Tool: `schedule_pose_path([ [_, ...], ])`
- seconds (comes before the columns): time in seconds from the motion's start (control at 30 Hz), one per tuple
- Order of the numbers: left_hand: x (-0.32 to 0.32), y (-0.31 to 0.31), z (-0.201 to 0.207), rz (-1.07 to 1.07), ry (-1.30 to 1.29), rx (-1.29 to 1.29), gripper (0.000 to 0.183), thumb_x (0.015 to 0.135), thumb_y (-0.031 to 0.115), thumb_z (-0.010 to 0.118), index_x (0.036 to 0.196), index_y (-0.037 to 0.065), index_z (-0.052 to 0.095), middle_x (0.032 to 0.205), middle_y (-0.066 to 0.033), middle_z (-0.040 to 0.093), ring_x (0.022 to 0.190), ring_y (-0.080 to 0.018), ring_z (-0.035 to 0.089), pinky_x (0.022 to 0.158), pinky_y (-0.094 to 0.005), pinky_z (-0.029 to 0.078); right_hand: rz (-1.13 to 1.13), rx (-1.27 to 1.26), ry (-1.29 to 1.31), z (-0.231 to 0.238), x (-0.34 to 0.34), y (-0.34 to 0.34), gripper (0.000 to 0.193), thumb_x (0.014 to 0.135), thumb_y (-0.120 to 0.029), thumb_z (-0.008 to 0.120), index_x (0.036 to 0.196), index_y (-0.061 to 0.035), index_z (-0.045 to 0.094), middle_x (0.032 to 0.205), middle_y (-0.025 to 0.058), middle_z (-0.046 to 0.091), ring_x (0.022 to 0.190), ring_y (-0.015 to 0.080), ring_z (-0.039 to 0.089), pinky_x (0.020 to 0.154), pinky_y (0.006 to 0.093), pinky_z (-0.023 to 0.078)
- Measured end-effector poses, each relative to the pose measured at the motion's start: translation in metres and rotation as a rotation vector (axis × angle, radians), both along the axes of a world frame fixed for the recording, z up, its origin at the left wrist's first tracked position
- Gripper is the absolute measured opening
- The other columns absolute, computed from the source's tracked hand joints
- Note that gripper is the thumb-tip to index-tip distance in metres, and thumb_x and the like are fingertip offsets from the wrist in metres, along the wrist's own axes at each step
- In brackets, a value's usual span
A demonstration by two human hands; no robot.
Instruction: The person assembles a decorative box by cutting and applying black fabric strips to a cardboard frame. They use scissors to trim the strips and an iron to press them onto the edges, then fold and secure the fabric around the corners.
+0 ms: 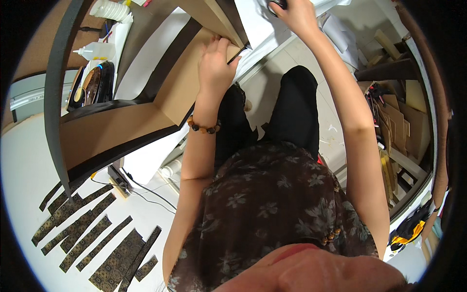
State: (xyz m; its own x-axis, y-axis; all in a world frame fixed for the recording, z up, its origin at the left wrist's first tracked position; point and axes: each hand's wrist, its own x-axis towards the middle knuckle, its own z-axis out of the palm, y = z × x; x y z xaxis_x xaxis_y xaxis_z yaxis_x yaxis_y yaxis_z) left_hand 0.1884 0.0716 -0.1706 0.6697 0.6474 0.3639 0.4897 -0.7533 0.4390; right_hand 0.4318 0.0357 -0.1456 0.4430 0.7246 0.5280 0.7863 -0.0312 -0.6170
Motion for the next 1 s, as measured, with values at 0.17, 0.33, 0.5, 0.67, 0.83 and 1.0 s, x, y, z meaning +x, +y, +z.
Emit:
schedule_pose_path([
  [0.17,0.000,0.002,-0.007,0.024,0.074,0.054,0.035,0.079,0.022,0.074,0.103,0.002,0.058,0.115,-0.0233,0.064,0.111,-0.0407,0.059,0.097,-0.0553,0.044,0.052,-0.071,-0.066,-0.016,-0.003,0.039,0.016,0.073,-0.011,0.067,0.080,0.0035,0.062,0.083,0.0246,0.063,0.081,0.0420,0.063,0.076,0.0480,0.050],
  [0.33,0.000,0.000,-0.011,0.073,0.086,0.045,0.032,0.081,0.027,0.072,0.099,0.003,0.061,0.115,-0.0228,0.065,0.111,-0.0384,0.060,0.100,-0.0530,0.045,0.087,-0.122,-0.117,-0.027,-0.005,0.051,0.015,0.071,-0.011,0.067,0.073,0.0029,0.063,0.079,0.0238,0.063,0.079,0.0421,0.062,0.075,0.0487,0.050],
  [0.5,0.003,-0.005,-0.004,0.125,0.026,-0.010,0.028,0.080,0.026,0.073,0.092,0.004,0.063,0.107,-0.0206,0.068,0.105,-0.0380,0.063,0.101,-0.0508,0.045,0.071,-0.145,-0.105,-0.032,-0.001,0.054,0.015,0.071,-0.013,0.068,0.074,0.0022,0.066,0.077,0.0230,0.062,0.077,0.0415,0.062,0.075,0.0478,0.051],
  [0.67,0.006,-0.007,0.000,0.169,0.016,-0.067,0.023,0.079,0.022,0.074,0.089,0.004,0.064,0.097,-0.0183,0.071,0.100,-0.0378,0.065,0.103,-0.0494,0.044,0.173,0.018,-0.054,-0.026,0.005,0.042,0.019,0.072,-0.014,0.069,0.084,0.0015,0.069,0.077,0.0227,0.063,0.077,0.0405,0.063,0.074,0.0462,0.052],
  [0.83,0.008,-0.011,0.007,0.180,-0.004,-0.108,0.014,0.080,0.016,0.073,0.084,0.006,0.064,0.079,-0.0146,0.070,0.082,-0.0370,0.066,0.105,-0.0495,0.041,-0.082,0.273,0.160,-0.037,-0.020,-0.023,0.017,0.088,-0.014,0.068,0.102,-0.0053,0.072,0.090,0.0071,0.071,0.077,0.0162,0.067,0.070,0.0282,0.052],
  [1.0,0.007,-0.005,0.004,0.183,-0.046,-0.058,0.016,0.079,0.021,0.075,0.077,0.006,0.069,0.054,-0.0085,0.057,0.049,-0.0220,0.054,0.055,-0.0343,0.046,0.086,0.242,0.441,-0.062,-0.069,-0.062,0.013,0.086,-0.010,0.065,0.095,-0.0051,0.073,0.090,0.0093,0.070,0.076,0.0189,0.068,0.070,0.0280,0.054],
])
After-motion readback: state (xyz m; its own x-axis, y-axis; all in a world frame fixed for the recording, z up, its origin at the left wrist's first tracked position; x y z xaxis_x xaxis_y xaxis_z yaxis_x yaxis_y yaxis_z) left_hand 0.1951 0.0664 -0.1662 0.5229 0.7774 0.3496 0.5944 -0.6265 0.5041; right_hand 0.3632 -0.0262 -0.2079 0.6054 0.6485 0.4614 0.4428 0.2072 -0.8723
